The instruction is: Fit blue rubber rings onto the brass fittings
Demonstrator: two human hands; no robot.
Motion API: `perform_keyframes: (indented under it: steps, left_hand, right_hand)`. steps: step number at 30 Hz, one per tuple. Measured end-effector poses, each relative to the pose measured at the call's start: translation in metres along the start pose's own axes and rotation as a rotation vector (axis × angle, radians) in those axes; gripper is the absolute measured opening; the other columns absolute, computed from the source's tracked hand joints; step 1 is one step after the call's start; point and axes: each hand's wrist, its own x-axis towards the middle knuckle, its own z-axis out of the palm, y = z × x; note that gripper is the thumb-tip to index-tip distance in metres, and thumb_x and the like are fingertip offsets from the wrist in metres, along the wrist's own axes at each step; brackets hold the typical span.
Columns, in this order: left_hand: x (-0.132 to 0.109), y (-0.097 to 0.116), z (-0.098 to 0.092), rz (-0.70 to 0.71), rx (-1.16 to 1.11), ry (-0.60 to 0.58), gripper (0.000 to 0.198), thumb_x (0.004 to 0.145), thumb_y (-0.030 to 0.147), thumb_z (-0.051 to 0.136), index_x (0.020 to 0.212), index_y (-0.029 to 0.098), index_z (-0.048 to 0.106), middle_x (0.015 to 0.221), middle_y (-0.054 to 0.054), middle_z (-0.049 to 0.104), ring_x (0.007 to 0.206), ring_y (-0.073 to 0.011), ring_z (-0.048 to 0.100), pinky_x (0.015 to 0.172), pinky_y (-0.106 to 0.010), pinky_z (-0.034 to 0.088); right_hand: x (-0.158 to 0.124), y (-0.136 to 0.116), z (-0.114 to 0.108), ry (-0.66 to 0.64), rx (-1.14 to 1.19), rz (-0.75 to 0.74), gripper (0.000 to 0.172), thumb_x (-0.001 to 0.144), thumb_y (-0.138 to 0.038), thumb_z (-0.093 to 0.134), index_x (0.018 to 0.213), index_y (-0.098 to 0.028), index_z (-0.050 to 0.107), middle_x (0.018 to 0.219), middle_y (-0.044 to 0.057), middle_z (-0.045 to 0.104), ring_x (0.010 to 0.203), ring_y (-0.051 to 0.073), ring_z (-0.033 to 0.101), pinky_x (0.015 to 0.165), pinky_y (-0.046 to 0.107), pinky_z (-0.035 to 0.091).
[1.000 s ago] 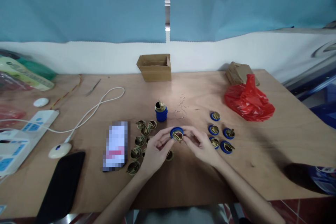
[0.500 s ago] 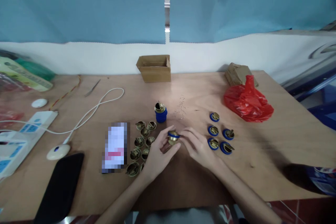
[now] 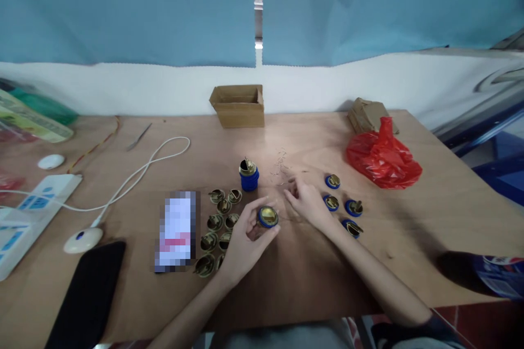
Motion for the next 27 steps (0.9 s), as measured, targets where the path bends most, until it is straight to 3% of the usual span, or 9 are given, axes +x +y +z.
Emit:
perform_keyframes:
  steps: [5, 10, 15, 21, 27]
  left_hand:
    - [-0.002, -0.002, 0.000, 0.021, 0.005, -0.033, 0.045, 0.086, 0.026, 0.072, 0.129, 0.023, 0.056, 0.139, -0.010, 0.065, 0.127, -0.0242, 0.064, 0.113, -0.040, 0.048]
    - [-0.002, -0.003, 0.000, 0.022, -0.009, -0.051, 0.043, 0.087, 0.026, 0.072, 0.127, 0.024, 0.056, 0.136, -0.010, 0.066, 0.127, -0.0240, 0.064, 0.112, -0.039, 0.049]
    - [-0.001, -0.002, 0.000, 0.018, -0.024, -0.043, 0.045, 0.087, 0.026, 0.072, 0.128, 0.024, 0.055, 0.137, -0.010, 0.065, 0.128, -0.0250, 0.064, 0.112, -0.040, 0.049]
    - [-0.003, 0.001, 0.000, 0.018, -0.034, -0.041, 0.045, 0.086, 0.025, 0.073, 0.127, 0.024, 0.055, 0.136, -0.010, 0.066, 0.126, -0.0242, 0.065, 0.111, -0.039, 0.049]
    - [-0.002, 0.004, 0.001, 0.023, -0.007, -0.019, 0.046, 0.085, 0.026, 0.073, 0.127, 0.023, 0.055, 0.136, -0.010, 0.067, 0.125, -0.0236, 0.066, 0.109, -0.039, 0.052]
  right_hand:
    - [0.034, 0.002, 0.014, 0.004, -0.038, 0.029, 0.022, 0.090, -0.022, 0.070, 0.107, -0.014, 0.060, 0.078, 0.006, 0.070, 0.074, 0.022, 0.068, 0.064, 0.028, 0.044]
    - [0.046, 0.004, 0.021, 0.029, -0.033, 0.017, 0.019, 0.088, -0.022, 0.073, 0.101, -0.017, 0.060, 0.082, 0.004, 0.069, 0.076, 0.021, 0.066, 0.067, 0.027, 0.044]
    - [0.045, 0.010, 0.023, 0.047, -0.029, 0.005, 0.019, 0.086, -0.020, 0.074, 0.097, -0.017, 0.059, 0.077, 0.003, 0.066, 0.072, 0.021, 0.064, 0.066, 0.029, 0.045]
    - [0.031, 0.006, 0.032, 0.100, -0.003, -0.106, 0.019, 0.090, -0.012, 0.062, 0.107, -0.017, 0.057, 0.111, 0.014, 0.065, 0.091, 0.024, 0.065, 0.079, 0.034, 0.051]
    - [0.014, 0.000, 0.032, 0.069, 0.064, -0.245, 0.028, 0.090, -0.001, 0.051, 0.108, -0.018, 0.062, 0.111, 0.012, 0.070, 0.094, 0.022, 0.068, 0.082, 0.032, 0.052]
